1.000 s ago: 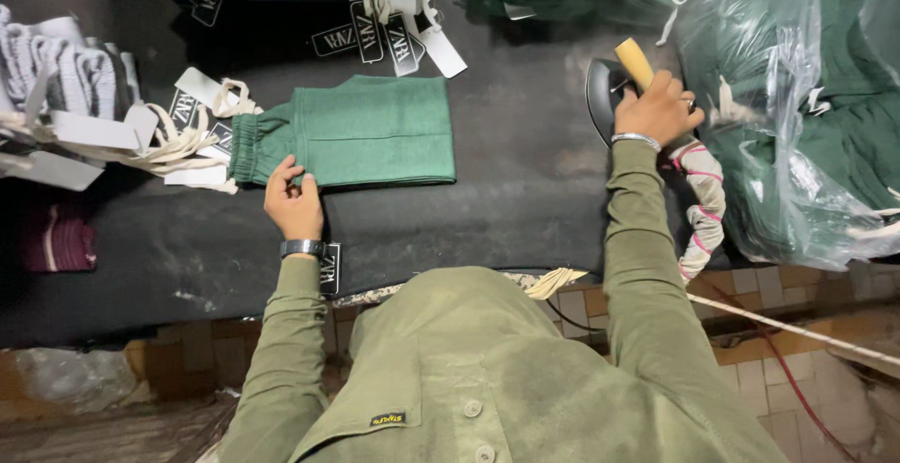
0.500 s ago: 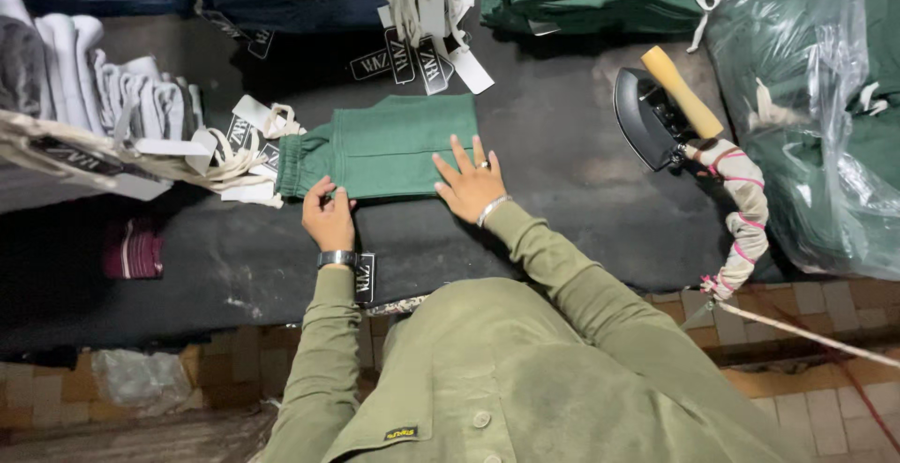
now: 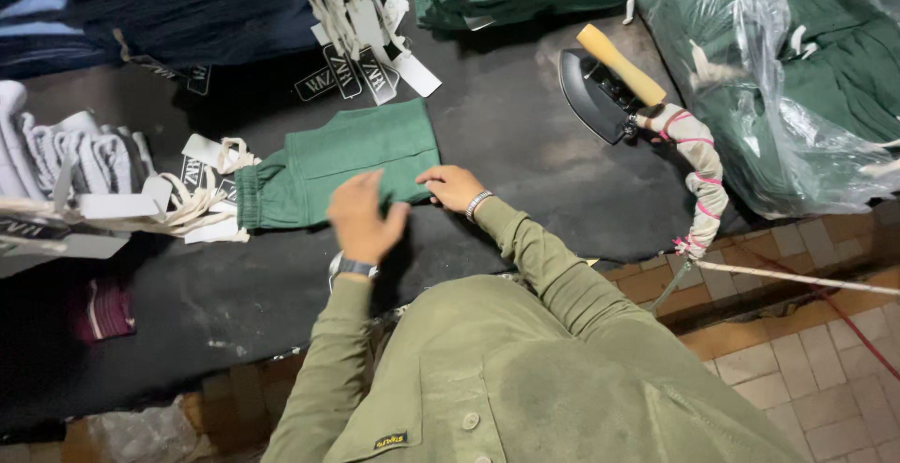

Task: The person irons a pair of green sweatpants on a table, then folds them and places them on a stack. The person repeats this process with several more pairs of green sweatpants.

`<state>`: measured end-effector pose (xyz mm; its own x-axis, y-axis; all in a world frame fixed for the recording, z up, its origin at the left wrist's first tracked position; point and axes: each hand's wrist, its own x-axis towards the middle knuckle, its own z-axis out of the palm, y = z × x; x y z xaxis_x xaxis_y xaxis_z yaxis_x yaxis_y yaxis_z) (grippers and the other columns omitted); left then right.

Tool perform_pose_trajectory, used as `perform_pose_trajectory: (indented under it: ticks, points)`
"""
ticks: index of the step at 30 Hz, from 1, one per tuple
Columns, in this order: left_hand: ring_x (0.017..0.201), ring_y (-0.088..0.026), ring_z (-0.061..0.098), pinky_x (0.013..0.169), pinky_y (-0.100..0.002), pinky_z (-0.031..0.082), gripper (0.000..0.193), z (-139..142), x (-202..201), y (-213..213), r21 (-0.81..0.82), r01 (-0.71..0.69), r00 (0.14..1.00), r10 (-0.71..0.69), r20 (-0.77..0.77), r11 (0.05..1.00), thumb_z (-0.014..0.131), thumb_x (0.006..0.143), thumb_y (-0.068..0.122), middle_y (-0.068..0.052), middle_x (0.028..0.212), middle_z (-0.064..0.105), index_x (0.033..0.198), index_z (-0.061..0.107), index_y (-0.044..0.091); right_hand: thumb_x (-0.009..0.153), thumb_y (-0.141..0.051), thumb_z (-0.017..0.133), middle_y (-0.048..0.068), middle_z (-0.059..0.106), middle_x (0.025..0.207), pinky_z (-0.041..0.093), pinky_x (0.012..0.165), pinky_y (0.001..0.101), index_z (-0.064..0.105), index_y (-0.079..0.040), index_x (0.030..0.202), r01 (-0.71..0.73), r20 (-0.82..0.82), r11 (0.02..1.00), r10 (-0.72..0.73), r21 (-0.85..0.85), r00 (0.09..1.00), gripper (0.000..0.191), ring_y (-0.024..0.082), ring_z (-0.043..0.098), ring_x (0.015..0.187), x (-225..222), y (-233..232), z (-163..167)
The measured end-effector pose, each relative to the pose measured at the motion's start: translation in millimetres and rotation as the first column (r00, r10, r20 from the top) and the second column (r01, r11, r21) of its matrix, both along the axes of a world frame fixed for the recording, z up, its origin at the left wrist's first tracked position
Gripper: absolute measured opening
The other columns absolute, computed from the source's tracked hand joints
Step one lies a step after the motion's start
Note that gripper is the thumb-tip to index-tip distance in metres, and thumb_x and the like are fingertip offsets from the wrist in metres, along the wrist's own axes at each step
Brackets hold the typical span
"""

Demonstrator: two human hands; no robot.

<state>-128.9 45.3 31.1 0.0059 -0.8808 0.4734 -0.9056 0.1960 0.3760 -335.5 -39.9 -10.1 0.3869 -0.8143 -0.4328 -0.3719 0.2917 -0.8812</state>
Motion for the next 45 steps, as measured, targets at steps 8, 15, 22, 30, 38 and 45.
perform_pose_trajectory:
  ticks: [8, 15, 22, 30, 38, 45]
  points:
    - [0.113, -0.038, 0.068, 0.095, -0.043, 0.052, 0.04, 35.7, -53.1, -45.7, 0.229, 0.063, 0.871, 0.058, -0.487, 0.971, 0.063, 0.101, 0.027, -0.017, 0.12, 0.073, 0.138, 0.065, 0.013, 0.101, -0.019, 0.055, 0.01, 0.066, 0.118, 0.05, 0.078, 0.0324, 0.045, -0.007, 0.145, 0.196, 0.238, 0.86, -0.089, -0.471, 0.967, 0.047, 0.017, 0.062, 0.087, 6.4, 0.4, 1.6]
    - [0.091, -0.017, 0.062, 0.083, -0.032, 0.053, 0.037, 124.0, -113.7, -7.7, 0.028, 0.572, 0.299, -0.176, -0.938, 0.819, 0.057, 0.099, 0.007, -0.009, 0.101, 0.068, 0.135, 0.065, 0.007, 0.099, -0.046, 0.05, 0.014, 0.058, 0.138, 0.042, 0.103, 0.0445, 0.041, -0.005, 0.151, 0.146, 0.357, 0.878, 0.03, -0.455, 0.933, 0.067, 0.029, 0.055, 0.121, -12.5, 1.2, 10.4]
    - [0.101, -0.014, 0.062, 0.095, -0.029, 0.05, 0.038, 73.9, 16.7, -56.2, -0.345, 0.242, 0.226, -0.398, -0.889, 0.907, 0.049, 0.094, 0.0, -0.009, 0.112, 0.067, 0.13, 0.058, 0.005, 0.089, -0.078, 0.043, 0.02, 0.047, 0.156, 0.034, 0.118, 0.0601, 0.038, -0.002, 0.155, 0.305, 0.794, 0.771, -0.603, 0.559, 0.072, 0.101, 0.042, 0.046, 0.141, -111.1, -52.2, 28.6]
    - [0.062, -0.011, 0.067, 0.061, -0.029, 0.054, 0.029, -36.6, 67.6, -52.3, 0.593, -0.01, 0.626, 0.467, -0.624, 0.805, 0.069, 0.093, 0.031, -0.003, 0.084, 0.071, 0.101, 0.069, 0.003, 0.102, -0.04, 0.065, 0.004, 0.058, 0.112, 0.049, 0.088, 0.0446, 0.047, -0.015, 0.132, 0.525, 0.528, 0.762, -0.644, 0.379, 0.553, 0.043, 0.025, 0.063, 0.105, -133.4, -40.7, 1.6]
    - [0.055, -0.01, 0.05, 0.049, -0.031, 0.041, 0.042, -15.7, 49.7, -70.9, 0.571, 0.208, 0.608, 0.352, -0.712, 0.794, 0.077, 0.093, 0.028, -0.002, 0.064, 0.054, 0.074, 0.05, 0.003, 0.085, -0.005, 0.076, 0.005, 0.065, 0.091, 0.043, 0.042, 0.0247, 0.036, -0.014, 0.132, 0.792, 0.44, 0.61, -0.71, -0.006, 0.55, 0.063, 0.012, 0.056, 0.057, -107.1, -71.7, 8.0]
    - [0.052, -0.003, 0.035, 0.048, -0.022, 0.03, 0.031, 75.5, 21.9, -105.5, 0.181, 0.426, 0.008, 0.196, -0.98, 0.886, 0.071, 0.099, 0.009, 0.006, 0.066, 0.046, 0.076, 0.05, 0.012, 0.091, 0.001, 0.077, 0.004, 0.069, 0.117, 0.055, 0.076, 0.0231, 0.05, -0.002, 0.146, 0.591, 0.551, 0.736, -0.359, -0.329, 0.753, 0.062, 0.009, 0.067, 0.096, -155.5, -87.1, 38.4]
